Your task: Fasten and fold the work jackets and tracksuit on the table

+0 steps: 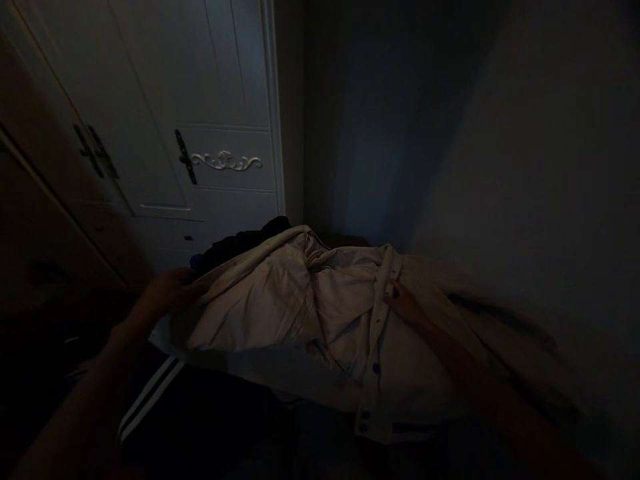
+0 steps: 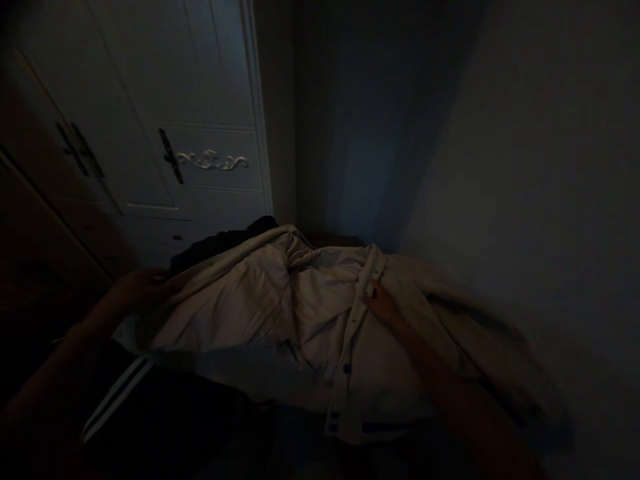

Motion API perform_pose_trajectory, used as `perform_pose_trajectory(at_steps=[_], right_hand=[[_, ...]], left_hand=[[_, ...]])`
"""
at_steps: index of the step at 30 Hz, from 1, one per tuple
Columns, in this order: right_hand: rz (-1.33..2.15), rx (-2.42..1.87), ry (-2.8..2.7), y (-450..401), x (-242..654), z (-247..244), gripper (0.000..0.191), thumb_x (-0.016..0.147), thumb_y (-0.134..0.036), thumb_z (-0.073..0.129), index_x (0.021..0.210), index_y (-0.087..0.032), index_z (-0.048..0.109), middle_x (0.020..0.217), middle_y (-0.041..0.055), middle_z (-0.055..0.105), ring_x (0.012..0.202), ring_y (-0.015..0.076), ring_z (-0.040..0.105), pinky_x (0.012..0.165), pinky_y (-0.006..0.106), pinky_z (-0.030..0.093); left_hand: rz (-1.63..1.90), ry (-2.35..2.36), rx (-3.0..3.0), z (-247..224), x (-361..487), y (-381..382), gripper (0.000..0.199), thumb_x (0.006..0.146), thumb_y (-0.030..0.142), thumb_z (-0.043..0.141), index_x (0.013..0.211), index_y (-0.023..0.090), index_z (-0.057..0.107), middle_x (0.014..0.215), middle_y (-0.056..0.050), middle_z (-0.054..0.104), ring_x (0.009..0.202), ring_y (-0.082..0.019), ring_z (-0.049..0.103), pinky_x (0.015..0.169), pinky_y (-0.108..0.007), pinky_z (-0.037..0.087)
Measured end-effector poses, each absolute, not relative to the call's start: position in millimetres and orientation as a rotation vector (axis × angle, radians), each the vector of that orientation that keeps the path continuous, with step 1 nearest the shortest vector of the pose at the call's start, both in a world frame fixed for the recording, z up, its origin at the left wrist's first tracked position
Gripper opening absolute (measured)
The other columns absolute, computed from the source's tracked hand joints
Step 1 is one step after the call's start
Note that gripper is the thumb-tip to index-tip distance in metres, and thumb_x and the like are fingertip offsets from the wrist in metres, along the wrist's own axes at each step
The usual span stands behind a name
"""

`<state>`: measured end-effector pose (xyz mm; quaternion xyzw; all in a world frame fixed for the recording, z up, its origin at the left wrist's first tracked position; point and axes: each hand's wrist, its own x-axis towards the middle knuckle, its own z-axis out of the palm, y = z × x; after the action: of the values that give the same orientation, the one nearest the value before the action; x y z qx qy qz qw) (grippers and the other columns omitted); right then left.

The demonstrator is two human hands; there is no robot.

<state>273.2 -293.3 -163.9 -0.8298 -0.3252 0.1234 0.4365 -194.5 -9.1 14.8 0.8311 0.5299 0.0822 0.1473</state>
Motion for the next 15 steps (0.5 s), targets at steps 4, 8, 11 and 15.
perform_pose_trajectory(at_steps=[4,8,11,15], right_hand=[[0.361,-1.853,-0.593,-301.1,282.9,-173.9,0.064,0.059,-0.033,0.071,0.119,-0.017,0.06,0.1,0.008,0.069,0.09,0.0207,0.067,0.081,0.032,0.053],[0.394,-1.692,-0.474,-304.0,280.3,-170.6,0.063,0.052,-0.035,0.074,0.11,-0.017,0.061,0.086,0.0032,0.067,0.076,0.0162,0.064,0.068,0.025,0.05],[0.389,-1.618,-0.386,-302.4,276.9,-166.9,0.058,0.051,-0.036,0.071,0.104,-0.018,0.058,0.081,0.0013,0.064,0.069,0.0146,0.061,0.063,0.024,0.049],[0.322,-1.637,-0.358,-300.4,277.1,-164.5,0.05,0.054,-0.038,0.064,0.098,-0.017,0.055,0.083,0.004,0.064,0.072,0.0172,0.062,0.066,0.029,0.052]], left_hand=[[0.104,1.499,2.431,45.8,-190.1,-25.9,0.037,0.081,0.044,0.049,0.08,0.013,0.069,0.068,-0.002,0.066,0.071,-0.018,0.061,0.059,-0.02,0.036],[0.366,1.412,2.591,85.9,-147.8,-87.6,0.034,0.084,0.043,0.048,0.085,0.017,0.069,0.076,-0.002,0.069,0.072,-0.018,0.063,0.062,-0.023,0.037],[0.194,1.22,2.844,82.9,-91.9,-165.5,0.029,0.087,0.031,0.044,0.083,0.018,0.07,0.083,-0.01,0.071,0.073,-0.025,0.066,0.059,-0.032,0.039],[-0.401,0.355,2.801,25.8,-29.2,-268.5,0.029,0.08,0.014,0.05,0.097,0.02,0.073,0.092,-0.02,0.071,0.08,-0.033,0.07,0.055,-0.039,0.048]])
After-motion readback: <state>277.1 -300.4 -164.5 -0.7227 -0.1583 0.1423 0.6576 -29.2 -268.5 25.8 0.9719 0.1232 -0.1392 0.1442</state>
